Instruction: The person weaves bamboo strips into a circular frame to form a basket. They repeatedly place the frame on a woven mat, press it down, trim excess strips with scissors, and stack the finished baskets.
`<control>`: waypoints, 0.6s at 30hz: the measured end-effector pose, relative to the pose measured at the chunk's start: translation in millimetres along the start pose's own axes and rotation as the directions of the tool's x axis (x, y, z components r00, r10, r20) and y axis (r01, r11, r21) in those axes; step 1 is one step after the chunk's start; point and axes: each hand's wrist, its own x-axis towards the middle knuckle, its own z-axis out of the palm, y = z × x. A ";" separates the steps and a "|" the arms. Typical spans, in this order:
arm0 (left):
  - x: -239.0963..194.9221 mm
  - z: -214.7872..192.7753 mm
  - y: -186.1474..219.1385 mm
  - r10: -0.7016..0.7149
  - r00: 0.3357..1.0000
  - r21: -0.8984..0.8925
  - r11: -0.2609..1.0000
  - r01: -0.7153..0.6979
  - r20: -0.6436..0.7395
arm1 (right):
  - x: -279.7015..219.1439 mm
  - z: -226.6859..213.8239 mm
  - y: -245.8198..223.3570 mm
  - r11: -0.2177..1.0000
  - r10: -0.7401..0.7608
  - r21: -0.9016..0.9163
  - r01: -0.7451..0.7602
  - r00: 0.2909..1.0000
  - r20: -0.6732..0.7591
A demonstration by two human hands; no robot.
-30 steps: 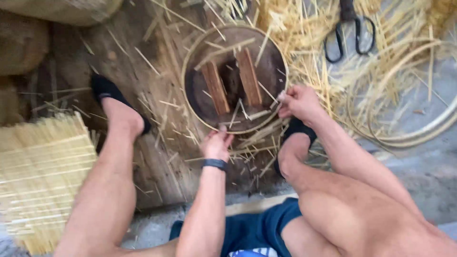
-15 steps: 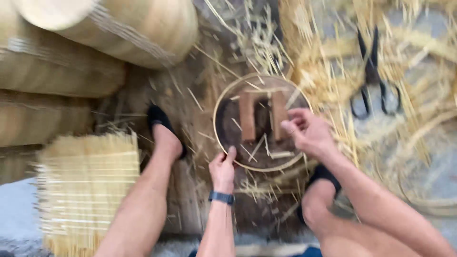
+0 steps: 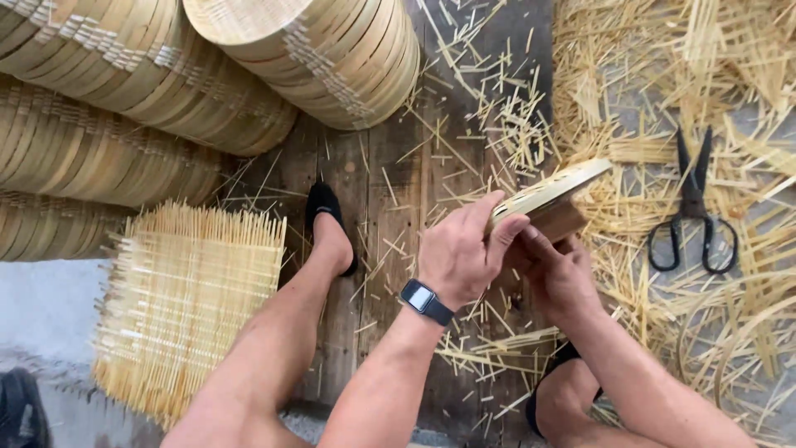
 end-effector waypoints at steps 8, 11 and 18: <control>18.0 0.3 -46.3 -0.070 0.997 0.034 0.997 0.070 0.014 | -7.5 -69.0 18.8 1.000 -0.022 0.020 0.021 0.999 0.045; 24.0 -8.2 -81.4 -0.007 0.997 0.111 0.994 0.016 -0.081 | -18.4 -142.2 34.7 0.995 -0.017 0.102 0.007 0.995 0.095; 34.1 -66.2 -156.5 -0.445 0.871 0.013 0.889 0.457 -0.210 | -17.4 -241.9 110.5 0.984 0.163 0.090 -0.154 0.981 -0.104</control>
